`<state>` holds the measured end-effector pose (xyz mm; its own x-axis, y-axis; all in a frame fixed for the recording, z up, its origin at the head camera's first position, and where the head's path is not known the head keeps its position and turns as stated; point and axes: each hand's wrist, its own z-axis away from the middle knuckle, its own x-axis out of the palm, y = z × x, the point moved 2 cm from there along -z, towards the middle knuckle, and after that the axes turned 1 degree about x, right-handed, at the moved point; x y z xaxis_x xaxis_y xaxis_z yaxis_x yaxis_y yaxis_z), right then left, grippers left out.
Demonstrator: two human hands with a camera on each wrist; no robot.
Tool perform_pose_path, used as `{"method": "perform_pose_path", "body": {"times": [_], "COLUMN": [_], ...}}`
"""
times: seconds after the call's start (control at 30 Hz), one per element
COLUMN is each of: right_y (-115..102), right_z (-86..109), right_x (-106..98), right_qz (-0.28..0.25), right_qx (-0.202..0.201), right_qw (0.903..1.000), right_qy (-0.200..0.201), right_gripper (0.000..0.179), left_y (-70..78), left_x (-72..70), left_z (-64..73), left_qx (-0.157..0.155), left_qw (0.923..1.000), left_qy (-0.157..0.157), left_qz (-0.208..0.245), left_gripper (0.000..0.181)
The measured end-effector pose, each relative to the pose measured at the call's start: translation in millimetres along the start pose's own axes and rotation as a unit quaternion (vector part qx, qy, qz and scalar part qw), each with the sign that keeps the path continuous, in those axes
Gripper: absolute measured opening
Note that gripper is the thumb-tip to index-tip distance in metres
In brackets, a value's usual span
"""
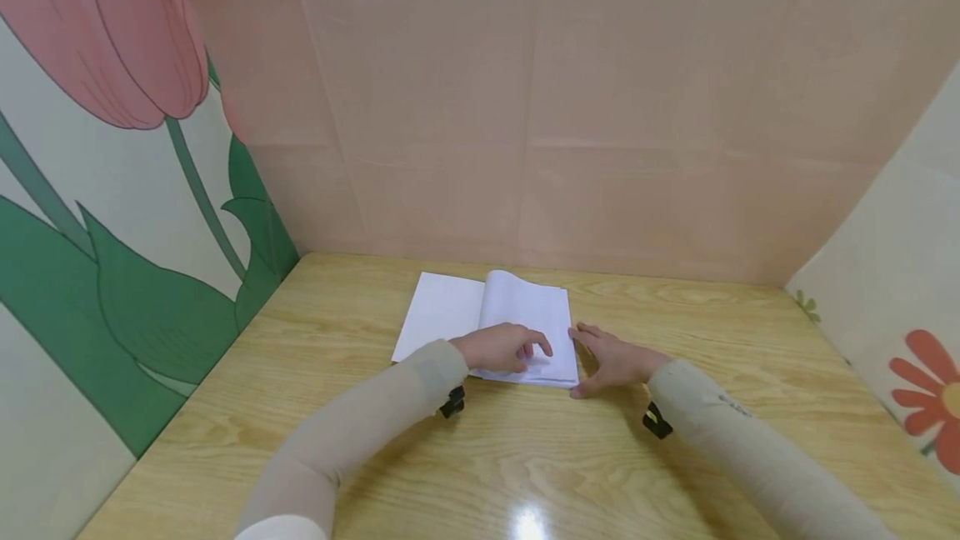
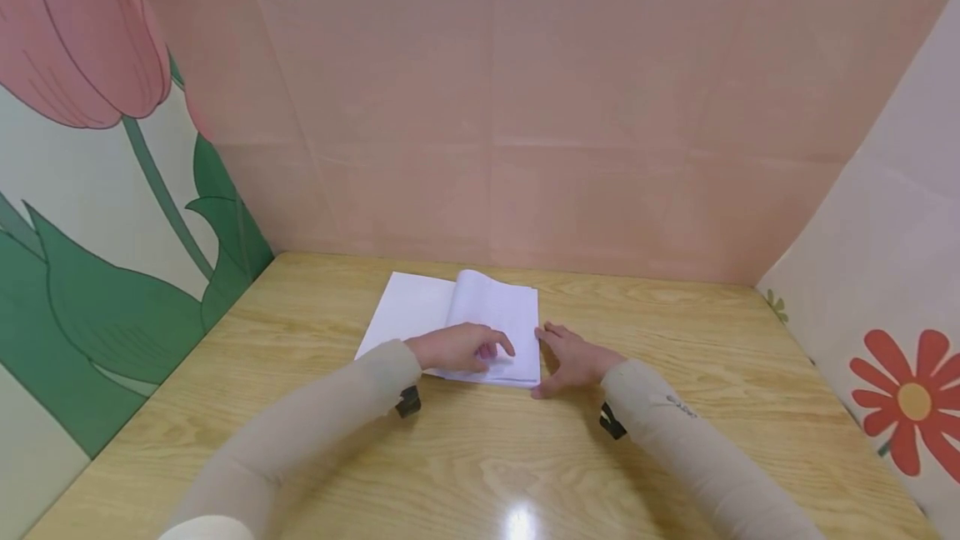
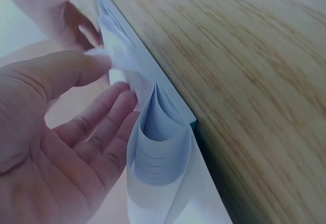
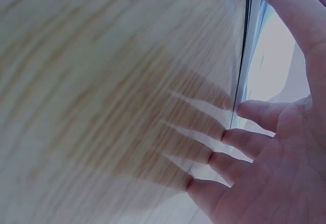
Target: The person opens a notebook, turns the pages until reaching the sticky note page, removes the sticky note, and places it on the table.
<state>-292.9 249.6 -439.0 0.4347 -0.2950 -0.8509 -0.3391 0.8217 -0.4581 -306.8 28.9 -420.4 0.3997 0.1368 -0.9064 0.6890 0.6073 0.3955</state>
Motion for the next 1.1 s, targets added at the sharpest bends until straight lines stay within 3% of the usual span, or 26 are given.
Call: {"method": "perform_pose_path", "body": {"times": [0.23, 0.53, 0.9, 1.1], "right_y": [2.2, 2.6, 0.7, 3.2], "right_z": [-1.8, -1.4, 0.9, -0.8], "right_x": [2.2, 1.6, 1.0, 3.2], "right_qz": [0.006, 0.002, -0.003, -0.005], "right_qx": [0.000, 0.003, -0.007, -0.008], "right_qw": [1.0000, 1.0000, 1.0000, 1.0000], "right_qy": [0.001, 0.001, 0.002, 0.000], "right_gripper": [0.113, 0.113, 0.112, 0.112], "left_y": [-0.5, -1.4, 0.0, 1.9], "left_x": [0.1, 1.3, 0.7, -6.4], "left_z": [1.1, -2.3, -4.6, 0.9], "left_qx": [0.023, -0.014, -0.021, -0.017], "left_qw": [0.9997, 0.9999, 0.9995, 0.9984], "left_qy": [0.005, 0.007, 0.022, 0.045], "left_qz": [-0.006, 0.005, 0.011, 0.029], "left_gripper": [0.038, 0.023, 0.016, 0.016]}}
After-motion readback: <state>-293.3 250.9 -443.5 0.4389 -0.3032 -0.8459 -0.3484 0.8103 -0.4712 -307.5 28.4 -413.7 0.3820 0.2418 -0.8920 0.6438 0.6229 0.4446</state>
